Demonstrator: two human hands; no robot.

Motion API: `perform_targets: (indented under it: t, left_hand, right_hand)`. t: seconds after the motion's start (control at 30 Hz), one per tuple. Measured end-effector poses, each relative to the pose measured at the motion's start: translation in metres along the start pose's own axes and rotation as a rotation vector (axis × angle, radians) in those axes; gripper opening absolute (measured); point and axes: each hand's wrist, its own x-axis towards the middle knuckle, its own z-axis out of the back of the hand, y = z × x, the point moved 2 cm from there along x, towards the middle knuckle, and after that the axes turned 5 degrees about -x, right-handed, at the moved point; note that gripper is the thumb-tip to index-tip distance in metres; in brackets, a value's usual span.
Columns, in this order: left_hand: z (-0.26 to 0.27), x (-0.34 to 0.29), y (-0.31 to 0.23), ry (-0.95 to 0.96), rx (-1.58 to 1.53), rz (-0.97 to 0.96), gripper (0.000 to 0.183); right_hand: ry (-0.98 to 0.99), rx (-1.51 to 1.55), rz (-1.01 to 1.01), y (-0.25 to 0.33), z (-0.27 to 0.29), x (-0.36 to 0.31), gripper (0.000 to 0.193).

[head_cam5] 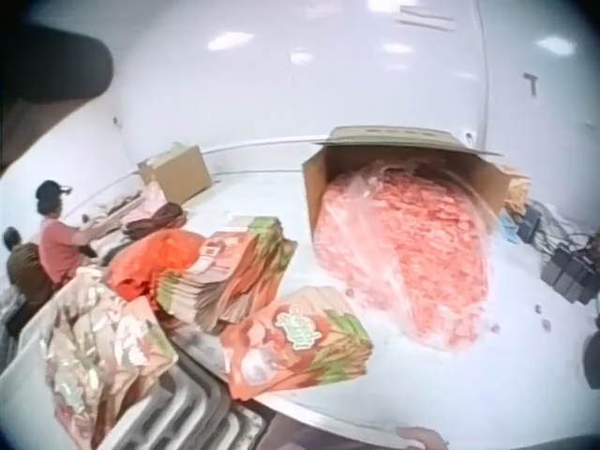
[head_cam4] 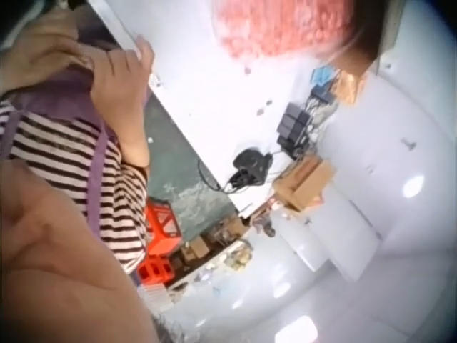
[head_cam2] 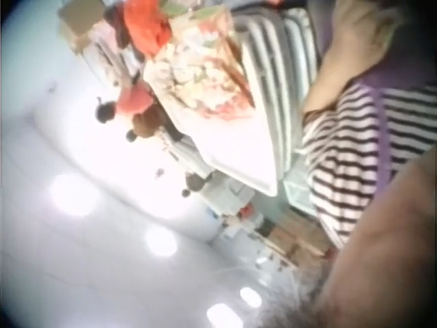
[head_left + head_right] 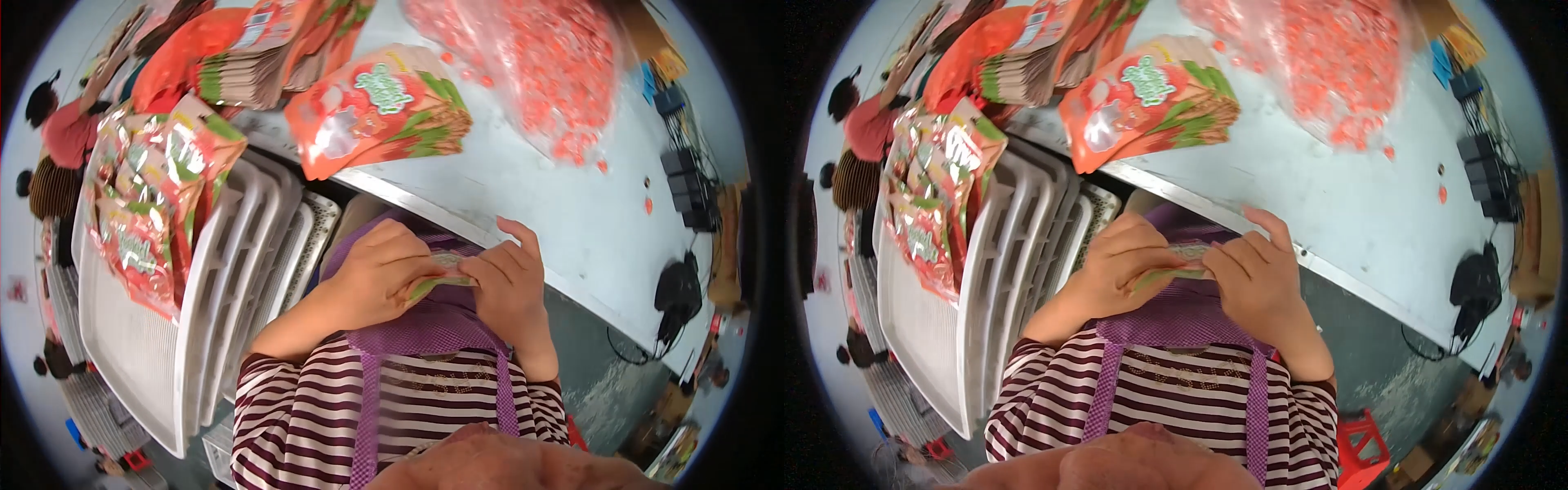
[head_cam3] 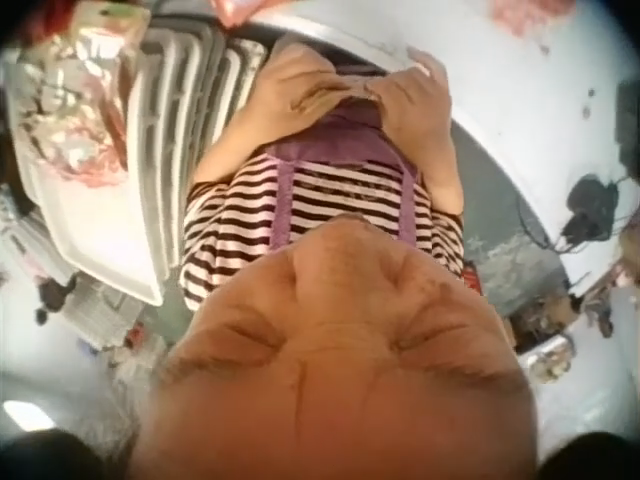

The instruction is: Manually placing small pieces of candy into individual plastic bags and sealing them.

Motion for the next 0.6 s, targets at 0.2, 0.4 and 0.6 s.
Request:
perform_targets:
  t: [0.2,0.4,0.6]
  left_hand:
    - [0.028,-0.021,-0.004,-0.133,-0.097,0.011,0.023]
    - [0.050,-0.045,-0.019,-0.166,-0.210,0.054,0.023]
    - [0.067,-0.063,-0.023,0.066,-0.317,0.133,0.040]
  right_hand:
    - [0.040,0.123,-0.036,-0.002,0.007,0.007,0.018]
    - [0.000,0.307,0.046,0.020,0.008,0.011,0.012]
    - [-0.190,0.492,0.026,0.035,0.021,0.022,0.012]
